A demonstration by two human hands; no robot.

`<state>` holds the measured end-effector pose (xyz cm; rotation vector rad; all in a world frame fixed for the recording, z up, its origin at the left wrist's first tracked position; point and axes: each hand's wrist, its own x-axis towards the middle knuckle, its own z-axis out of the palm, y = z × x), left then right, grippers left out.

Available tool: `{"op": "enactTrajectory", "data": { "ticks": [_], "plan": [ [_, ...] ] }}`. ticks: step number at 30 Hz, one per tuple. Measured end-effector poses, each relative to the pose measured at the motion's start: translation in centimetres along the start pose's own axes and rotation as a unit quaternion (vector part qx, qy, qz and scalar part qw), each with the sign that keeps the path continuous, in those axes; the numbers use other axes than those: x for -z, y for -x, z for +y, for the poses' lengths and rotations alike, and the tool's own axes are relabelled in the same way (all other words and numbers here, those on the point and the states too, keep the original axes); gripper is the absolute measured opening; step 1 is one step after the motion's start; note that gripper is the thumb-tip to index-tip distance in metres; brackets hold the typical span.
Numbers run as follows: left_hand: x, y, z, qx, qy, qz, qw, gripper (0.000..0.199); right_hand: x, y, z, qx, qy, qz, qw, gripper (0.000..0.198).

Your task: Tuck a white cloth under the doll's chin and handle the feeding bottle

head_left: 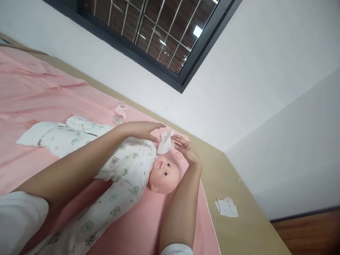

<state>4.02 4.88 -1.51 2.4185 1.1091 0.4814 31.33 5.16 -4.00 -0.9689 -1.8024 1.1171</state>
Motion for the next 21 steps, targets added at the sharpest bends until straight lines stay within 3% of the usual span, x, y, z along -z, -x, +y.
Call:
{"op": "enactTrajectory", "data": {
  "ticks": [3,6,8,12,16,21],
  "plan": [
    [-0.7,-0.6,-0.1,-0.033,0.024,0.09,0.995,0.084,-1.4,0.5,-3.5,0.015,0.038,-0.067,0.997,0.03],
    [-0.7,-0.8,0.1,-0.045,0.065,0.112,0.991,0.085,-3.0,0.9,-6.1,0.037,0.093,-0.11,0.989,0.026],
    [-0.4,-0.8,0.1,-0.041,0.083,0.116,0.989,0.074,-3.8,1.0,-6.9,0.055,0.113,-0.125,0.984,0.026],
    [0.1,-0.4,0.4,-0.047,0.069,0.159,0.984,0.049,-4.2,0.6,-6.9,0.085,0.093,-0.093,0.988,0.043],
    [0.5,0.3,1.3,-0.06,0.103,0.193,0.974,0.051,-3.6,0.0,-5.7,0.032,0.115,-0.022,0.993,0.069],
    [1.2,1.2,2.4,-0.08,0.156,0.216,0.961,0.044,-3.0,-0.3,-4.8,0.019,0.067,-0.034,0.997,0.067]
  ]
}}
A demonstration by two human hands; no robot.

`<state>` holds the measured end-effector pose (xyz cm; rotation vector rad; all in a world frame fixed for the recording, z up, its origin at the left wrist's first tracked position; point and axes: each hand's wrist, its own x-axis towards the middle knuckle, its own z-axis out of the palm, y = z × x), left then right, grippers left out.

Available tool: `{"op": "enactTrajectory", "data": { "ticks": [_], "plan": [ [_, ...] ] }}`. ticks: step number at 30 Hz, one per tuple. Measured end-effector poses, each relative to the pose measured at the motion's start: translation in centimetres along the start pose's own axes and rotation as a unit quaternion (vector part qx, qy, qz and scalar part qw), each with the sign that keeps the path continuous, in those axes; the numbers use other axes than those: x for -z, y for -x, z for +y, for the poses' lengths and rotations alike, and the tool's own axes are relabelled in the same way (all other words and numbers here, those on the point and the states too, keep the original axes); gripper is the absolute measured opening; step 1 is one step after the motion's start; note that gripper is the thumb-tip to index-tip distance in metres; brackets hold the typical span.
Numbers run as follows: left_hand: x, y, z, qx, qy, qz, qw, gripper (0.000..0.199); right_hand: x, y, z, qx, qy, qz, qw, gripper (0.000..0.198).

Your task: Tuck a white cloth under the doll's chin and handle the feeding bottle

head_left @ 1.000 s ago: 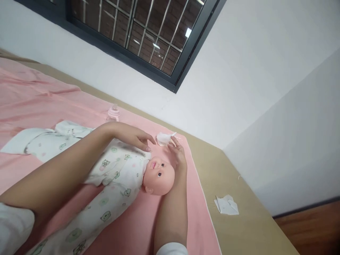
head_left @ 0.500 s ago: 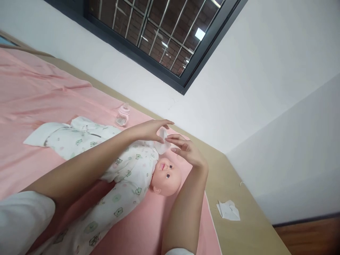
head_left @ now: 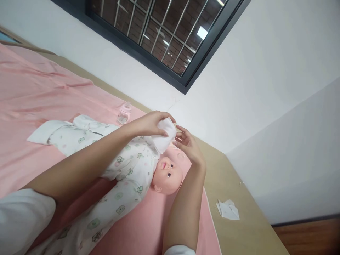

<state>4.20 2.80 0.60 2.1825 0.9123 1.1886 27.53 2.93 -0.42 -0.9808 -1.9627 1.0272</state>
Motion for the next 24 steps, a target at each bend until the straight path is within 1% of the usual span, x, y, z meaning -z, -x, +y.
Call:
{"op": "enactTrajectory", "data": {
  "ticks": [2,4,7,9,12,14,17,20,21,23,24],
  "plan": [
    [0.3,0.1,0.3,0.005,0.002,0.002,1.0,0.037,0.0,0.1,-0.1,0.005,-0.025,0.012,1.0,0.06],
    [0.5,0.2,0.4,0.012,-0.006,0.003,1.0,0.035,0.0,0.2,-0.3,0.006,-0.04,0.016,0.999,0.047],
    [0.5,0.2,0.0,0.012,-0.021,0.0,1.0,0.041,0.0,0.4,-0.8,0.0,-0.036,0.02,0.999,0.027],
    [0.4,0.2,-0.3,0.006,-0.04,-0.006,0.999,0.044,-0.2,0.5,-1.2,-0.007,-0.015,0.044,0.999,0.021],
    [0.4,0.2,-0.7,0.024,-0.071,-0.025,0.997,0.041,-0.5,0.5,-1.8,-0.002,0.006,0.086,0.996,0.02],
    [0.4,0.1,-0.7,0.042,-0.094,-0.046,0.994,0.04,-0.8,0.5,-2.1,0.004,0.005,0.096,0.995,0.02],
    [0.5,0.0,-0.7,0.036,-0.118,-0.089,0.988,0.035,-1.2,0.4,-2.5,0.007,0.007,0.1,0.995,0.021],
    [0.5,0.0,-0.6,0.019,-0.099,-0.116,0.988,0.03,-1.6,0.3,-2.6,0.019,0.008,0.105,0.994,0.023],
    [0.6,0.0,-0.5,0.022,-0.094,-0.122,0.988,0.027,-1.7,0.2,-2.7,0.023,0.008,0.105,0.994,0.024],
    [0.7,0.0,-0.4,0.048,-0.084,-0.139,0.986,0.021,-1.9,0.1,-2.8,0.03,0.01,0.104,0.994,0.027],
    [0.7,0.1,-0.4,0.065,-0.074,-0.15,0.984,0.021,-2.1,0.1,-2.9,0.034,0.011,0.104,0.994,0.028]
  ]
}}
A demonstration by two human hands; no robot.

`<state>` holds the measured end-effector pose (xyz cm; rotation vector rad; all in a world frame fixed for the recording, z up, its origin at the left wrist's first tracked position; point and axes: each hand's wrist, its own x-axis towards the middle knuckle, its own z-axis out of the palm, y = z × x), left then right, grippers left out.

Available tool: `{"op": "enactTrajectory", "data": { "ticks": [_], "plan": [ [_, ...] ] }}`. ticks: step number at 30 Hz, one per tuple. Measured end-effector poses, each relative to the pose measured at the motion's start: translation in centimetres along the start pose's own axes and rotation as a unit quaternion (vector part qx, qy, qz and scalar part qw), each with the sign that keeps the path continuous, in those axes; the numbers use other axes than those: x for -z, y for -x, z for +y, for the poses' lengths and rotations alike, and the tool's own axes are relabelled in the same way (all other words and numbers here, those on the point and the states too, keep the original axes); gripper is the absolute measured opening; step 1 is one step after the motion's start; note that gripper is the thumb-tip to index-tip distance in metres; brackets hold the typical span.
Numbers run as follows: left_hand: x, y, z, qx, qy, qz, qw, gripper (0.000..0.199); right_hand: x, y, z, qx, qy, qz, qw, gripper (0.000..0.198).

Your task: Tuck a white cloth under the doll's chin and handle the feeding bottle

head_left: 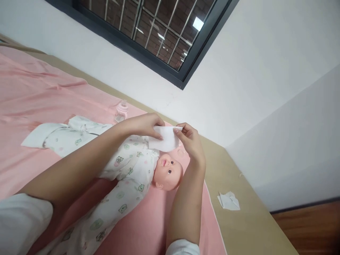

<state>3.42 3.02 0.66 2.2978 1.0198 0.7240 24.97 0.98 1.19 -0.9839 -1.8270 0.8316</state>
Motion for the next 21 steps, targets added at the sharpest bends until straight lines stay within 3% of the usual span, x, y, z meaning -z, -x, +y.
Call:
{"op": "enactTrajectory", "data": {
  "ticks": [3,7,12,17,21],
  "plan": [
    [0.3,0.4,0.0,0.026,0.047,-0.05,0.997,0.025,-0.4,0.1,-0.4,0.016,-0.002,0.006,1.0,0.031],
    [0.8,0.7,-0.1,0.006,0.063,-0.079,0.995,0.033,-0.8,-0.1,-0.4,0.038,-0.03,0.028,0.998,0.033],
    [1.4,1.0,0.3,-0.088,0.088,-0.023,0.992,0.031,-0.8,-0.2,-0.1,0.025,-0.048,0.034,0.998,0.048],
    [1.4,1.3,0.6,-0.092,0.078,0.045,0.992,0.036,-0.6,0.1,-0.2,-0.018,-0.061,-0.001,0.998,0.063],
    [0.9,1.3,1.1,-0.152,0.074,0.103,0.98,0.03,-0.7,0.1,-0.1,-0.009,-0.081,-0.034,0.996,0.061]
  ]
}}
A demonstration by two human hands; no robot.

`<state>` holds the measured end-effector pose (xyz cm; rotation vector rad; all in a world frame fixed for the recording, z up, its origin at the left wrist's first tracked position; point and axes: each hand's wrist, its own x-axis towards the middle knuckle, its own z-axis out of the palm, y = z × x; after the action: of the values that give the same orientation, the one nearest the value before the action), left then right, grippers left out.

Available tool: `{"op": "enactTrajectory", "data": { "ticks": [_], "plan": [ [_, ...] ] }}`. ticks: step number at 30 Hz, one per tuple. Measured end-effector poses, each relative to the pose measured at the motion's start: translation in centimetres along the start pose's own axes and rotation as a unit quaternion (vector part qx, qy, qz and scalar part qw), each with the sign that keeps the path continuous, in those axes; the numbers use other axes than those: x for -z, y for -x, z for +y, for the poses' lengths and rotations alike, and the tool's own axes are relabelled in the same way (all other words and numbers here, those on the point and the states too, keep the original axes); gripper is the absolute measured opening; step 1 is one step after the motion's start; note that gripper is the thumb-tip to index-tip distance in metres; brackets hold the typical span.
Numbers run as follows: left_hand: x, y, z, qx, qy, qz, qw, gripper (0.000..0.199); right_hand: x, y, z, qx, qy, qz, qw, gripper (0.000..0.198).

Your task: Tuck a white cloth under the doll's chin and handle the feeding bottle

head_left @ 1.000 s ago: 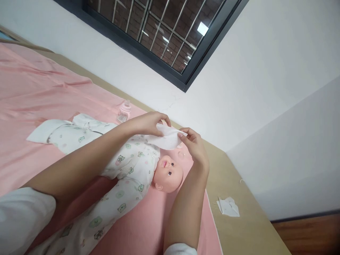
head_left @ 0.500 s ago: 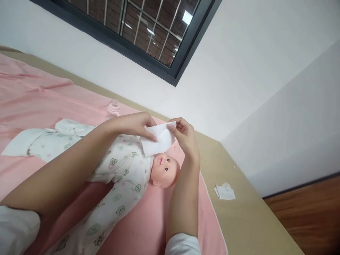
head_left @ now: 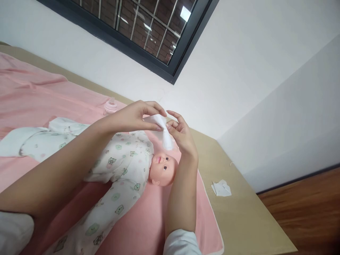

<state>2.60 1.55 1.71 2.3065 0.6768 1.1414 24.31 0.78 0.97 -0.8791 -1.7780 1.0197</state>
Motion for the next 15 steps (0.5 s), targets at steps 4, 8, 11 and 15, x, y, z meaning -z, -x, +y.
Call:
{"op": "enactTrajectory", "data": {
  "ticks": [4,8,11,15],
  "plan": [
    [-0.4,0.0,0.6,-0.034,0.022,-0.002,0.999,0.027,-0.5,-0.2,0.2,0.009,-0.007,-0.025,1.0,0.059],
    [0.0,0.4,1.4,0.03,0.049,-0.018,0.998,0.034,-0.4,0.0,-0.2,0.005,-0.004,-0.039,0.999,0.056],
    [0.6,0.7,1.7,0.115,0.03,-0.061,0.991,0.037,1.0,0.3,-0.2,0.006,0.005,-0.023,1.0,0.056],
    [0.2,0.3,0.8,0.14,0.015,-0.214,0.966,0.031,4.3,0.4,2.6,-0.025,-0.024,0.015,0.999,0.053]
  ]
}}
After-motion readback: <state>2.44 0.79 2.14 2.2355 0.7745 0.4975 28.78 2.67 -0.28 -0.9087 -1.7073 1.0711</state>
